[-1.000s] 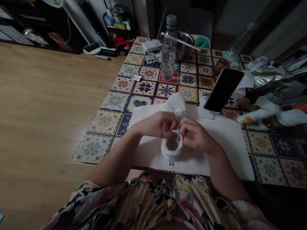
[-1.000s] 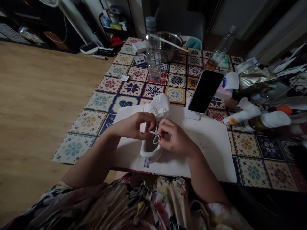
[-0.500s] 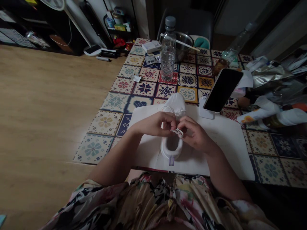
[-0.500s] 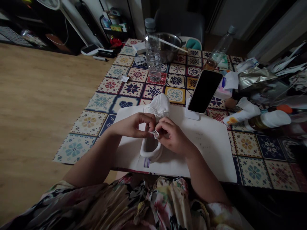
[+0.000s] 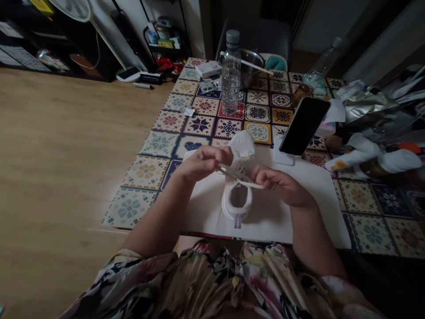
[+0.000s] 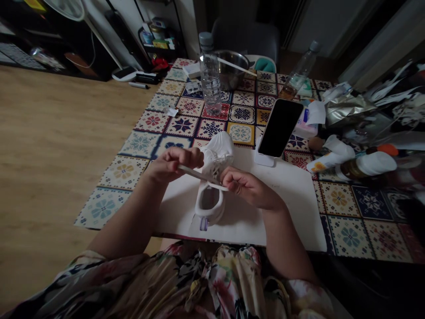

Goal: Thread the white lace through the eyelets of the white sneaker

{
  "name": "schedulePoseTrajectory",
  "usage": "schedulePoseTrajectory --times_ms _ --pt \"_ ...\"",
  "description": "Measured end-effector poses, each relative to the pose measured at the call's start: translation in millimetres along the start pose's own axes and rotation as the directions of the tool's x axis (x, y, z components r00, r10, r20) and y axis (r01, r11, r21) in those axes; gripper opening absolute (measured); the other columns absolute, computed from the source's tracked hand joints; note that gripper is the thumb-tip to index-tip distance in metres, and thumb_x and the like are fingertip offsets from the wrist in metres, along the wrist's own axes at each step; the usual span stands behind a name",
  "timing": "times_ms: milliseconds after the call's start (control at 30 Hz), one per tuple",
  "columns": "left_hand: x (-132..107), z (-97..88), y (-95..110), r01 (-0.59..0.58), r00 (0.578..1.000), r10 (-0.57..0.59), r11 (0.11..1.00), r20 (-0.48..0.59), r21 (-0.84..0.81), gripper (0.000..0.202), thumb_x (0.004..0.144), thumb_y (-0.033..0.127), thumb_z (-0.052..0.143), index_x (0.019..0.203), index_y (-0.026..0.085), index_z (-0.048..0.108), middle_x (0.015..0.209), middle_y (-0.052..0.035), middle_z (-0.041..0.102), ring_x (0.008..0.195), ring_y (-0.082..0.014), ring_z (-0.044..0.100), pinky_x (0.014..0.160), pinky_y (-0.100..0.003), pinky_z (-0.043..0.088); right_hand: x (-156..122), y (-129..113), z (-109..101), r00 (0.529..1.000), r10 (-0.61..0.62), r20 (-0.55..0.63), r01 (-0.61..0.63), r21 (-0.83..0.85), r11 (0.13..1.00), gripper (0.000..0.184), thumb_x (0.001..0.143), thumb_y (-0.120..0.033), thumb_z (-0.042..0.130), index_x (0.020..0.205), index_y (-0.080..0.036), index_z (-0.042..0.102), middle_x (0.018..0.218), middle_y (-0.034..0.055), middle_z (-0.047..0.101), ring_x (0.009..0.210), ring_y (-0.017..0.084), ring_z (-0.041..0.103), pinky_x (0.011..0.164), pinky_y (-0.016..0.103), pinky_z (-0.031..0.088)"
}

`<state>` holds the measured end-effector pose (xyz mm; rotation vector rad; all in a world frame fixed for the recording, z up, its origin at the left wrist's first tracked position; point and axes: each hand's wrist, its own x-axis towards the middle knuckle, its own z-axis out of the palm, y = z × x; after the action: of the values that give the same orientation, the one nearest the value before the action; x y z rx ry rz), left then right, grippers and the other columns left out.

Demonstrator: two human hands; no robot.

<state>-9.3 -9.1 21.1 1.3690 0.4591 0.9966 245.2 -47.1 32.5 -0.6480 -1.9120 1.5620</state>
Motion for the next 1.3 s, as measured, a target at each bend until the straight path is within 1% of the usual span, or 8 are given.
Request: schedulePoseTrajectory --times_ms 200,333,433,533,633,733,933,1300 --pt "0 1.1 2 -0.056 0.894 0.080 0.996 -0.440 0.067 0.070 0.061 0.093 0.049 0.058 0.023 0.047 0.061 0.0003 0.028 0.060 -0.0153 0.037 0.056 -0.032 0.041 0 3 1 0.951 0.001 -0.309 0.027 0.087 0.996 0.045 0.089 -0.066 0.051 0.074 -0.024 0.047 0.077 0.0033 0.052 0.080 0.021 0.053 0.076 0.037 0.046" --pt "-7 -6.7 -1 -0.101 0.831 0.179 0.980 -0.527 0.174 0.065 0.072 0.091 0.038 0.080 0.032 0.063 0.064 -0.0008 0.036 0.060 -0.0152 0.039 0.054 -0.031 0.042 4 -4 -1 0.842 -0.103 -0.530 0.181 0.098 0.979 0.040 0.090 -0.062 0.051 0.077 -0.027 0.039 0.057 -0.0046 0.035 0.057 0.018 0.047 0.063 0.034 0.046" --pt "-13 -9.3 -1 -0.105 0.883 0.157 0.984 -0.442 0.141 0.059 0.071 0.086 0.050 0.079 0.030 0.064 0.059 0.0015 0.035 0.051 -0.0114 0.039 0.045 -0.027 0.038 5 -2 -2 0.750 -0.150 -0.645 0.280 0.103 0.955 0.030 0.094 -0.053 0.052 0.081 -0.028 0.042 0.055 -0.0073 0.029 0.044 0.012 0.033 0.047 0.026 0.035" --pt "-11 1.6 3 -0.039 0.981 0.046 0.998 -0.187 0.045 0.046 0.065 0.066 0.076 0.069 0.022 0.065 0.053 0.0031 0.044 0.044 -0.0080 0.044 0.041 -0.024 0.039 6 7 5 0.675 -0.161 -0.720 0.239 0.007 0.971 0.026 0.095 -0.051 0.052 0.083 -0.028 0.048 0.058 -0.0067 0.038 0.043 0.010 0.031 0.042 0.023 0.028" --pt "-3 22.9 4 0.210 0.978 -0.210 0.978 0.002 -0.023 0.034 0.066 0.042 0.085 0.086 0.018 0.073 0.063 -0.0002 0.063 0.052 -0.0095 0.059 0.048 -0.022 0.045 7 14 18 0.704 -0.211 -0.678 0.061 -0.238 0.969 0.019 0.093 -0.044 0.060 0.085 -0.026 0.058 0.067 -0.0027 0.055 0.054 0.012 0.049 0.049 0.025 0.039" --pt "4 40.8 -1 0.281 0.958 -0.286 0.953 -0.026 -0.109 0.043 0.062 0.038 0.088 0.094 0.015 0.072 0.061 0.0025 0.064 0.051 -0.0080 0.058 0.049 -0.020 0.046 9 15 27 0.824 -0.347 -0.448 0.066 -0.533 0.844 0.005 0.092 -0.026 0.060 0.091 -0.025 0.065 0.078 0.0008 0.066 0.069 0.016 0.062 0.064 0.029 0.049" --pt "5 49.9 -8 0.221 0.945 -0.231 0.973 -0.231 -0.070 0.039 0.059 0.042 0.090 0.073 0.013 0.068 0.056 0.0037 0.060 0.047 -0.0057 0.052 0.047 -0.018 0.042 10 9 31 0.859 -0.346 -0.377 0.056 -0.602 0.796 0.008 0.092 -0.025 0.057 0.095 -0.023 0.064 0.081 0.0029 0.067 0.070 0.016 0.061 0.062 0.029 0.047" --pt "4 49.2 -9 0.189 0.976 -0.187 0.982 -0.110 0.000 0.033 0.063 0.037 0.087 0.070 0.013 0.065 0.062 0.0006 0.064 0.057 -0.0078 0.057 0.057 -0.020 0.048 8 15 35 0.678 -0.197 -0.708 -0.009 -0.276 0.961 0.013 0.091 -0.033 0.062 0.083 -0.023 0.059 0.070 -0.0020 0.058 0.062 0.013 0.054 0.057 0.025 0.045"
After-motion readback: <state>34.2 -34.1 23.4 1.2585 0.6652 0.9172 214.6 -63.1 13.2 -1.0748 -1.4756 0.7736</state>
